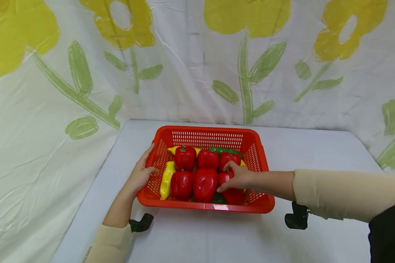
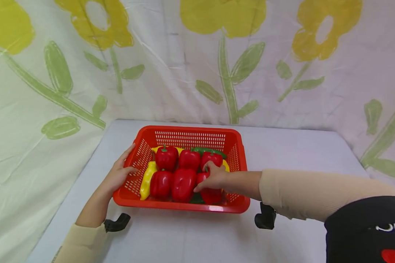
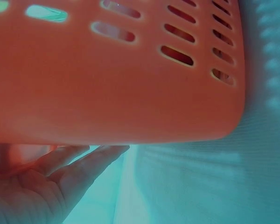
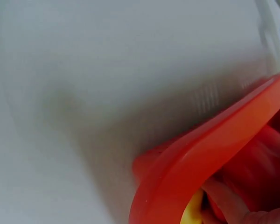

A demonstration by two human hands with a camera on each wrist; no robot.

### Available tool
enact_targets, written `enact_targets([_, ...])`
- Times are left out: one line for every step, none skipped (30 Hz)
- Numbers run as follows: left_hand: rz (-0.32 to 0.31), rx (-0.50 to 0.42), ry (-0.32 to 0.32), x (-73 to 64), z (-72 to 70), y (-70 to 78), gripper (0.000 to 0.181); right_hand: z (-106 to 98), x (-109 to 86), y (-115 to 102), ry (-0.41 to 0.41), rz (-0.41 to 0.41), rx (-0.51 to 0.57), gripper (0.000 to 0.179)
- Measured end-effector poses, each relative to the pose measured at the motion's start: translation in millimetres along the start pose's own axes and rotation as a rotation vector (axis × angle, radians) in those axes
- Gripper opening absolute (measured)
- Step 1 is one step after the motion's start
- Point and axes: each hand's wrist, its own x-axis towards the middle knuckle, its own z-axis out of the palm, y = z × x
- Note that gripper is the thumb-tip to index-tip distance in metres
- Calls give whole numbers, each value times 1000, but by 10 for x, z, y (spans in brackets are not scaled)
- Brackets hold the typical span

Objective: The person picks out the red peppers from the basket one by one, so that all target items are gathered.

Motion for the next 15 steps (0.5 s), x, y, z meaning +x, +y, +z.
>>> enact_targets([-1,2,1,-2,-1,0,79,1,0,0,3,2,4,63])
enact_targets([-3,1,3,-3,-2,0,79,3,3,-1,6,2,3,62])
enact_targets([-3,0,4,-3,-3,0,79,5,7,-1,11,2,5,62])
enact_targets([-4,-3,5,-1,-5,0,79,9,12,0,16,1,5,62])
enact_targets([-4,-4,4,1,-6,1,79,13,14,2,27,3,5,61])
enact_targets([-3,-6,1,4,-6,1,79,17,13,4,34,1,0,61])
enact_targets([-1,-6,0,7,-4,0,79,24,13,7,43,1,-2,62])
enact_targets([-1,-6,-1,10,-3,-1,79,29,12,9,49,-2,-7,62])
enact_targets([0,-7,-2,11,-1,0,79,35,16,11,57,-3,-9,62])
enact_targets([2,-6,-2,12,-2,1,79,38,18,12,60,-8,-11,62])
enact_targets([5,-6,-3,12,-1,1,79,39,23,13,61,-11,-10,63])
enact_targets([7,-7,-2,14,1,0,79,37,26,14,57,-10,-5,63])
enact_targets([12,-7,-3,19,4,-4,80,35,31,17,50,-8,4,65])
enact_targets([12,-9,-3,22,10,-5,79,28,34,21,43,-9,10,66])
enact_targets([12,-14,-7,26,18,-7,79,25,38,29,37,-6,18,66])
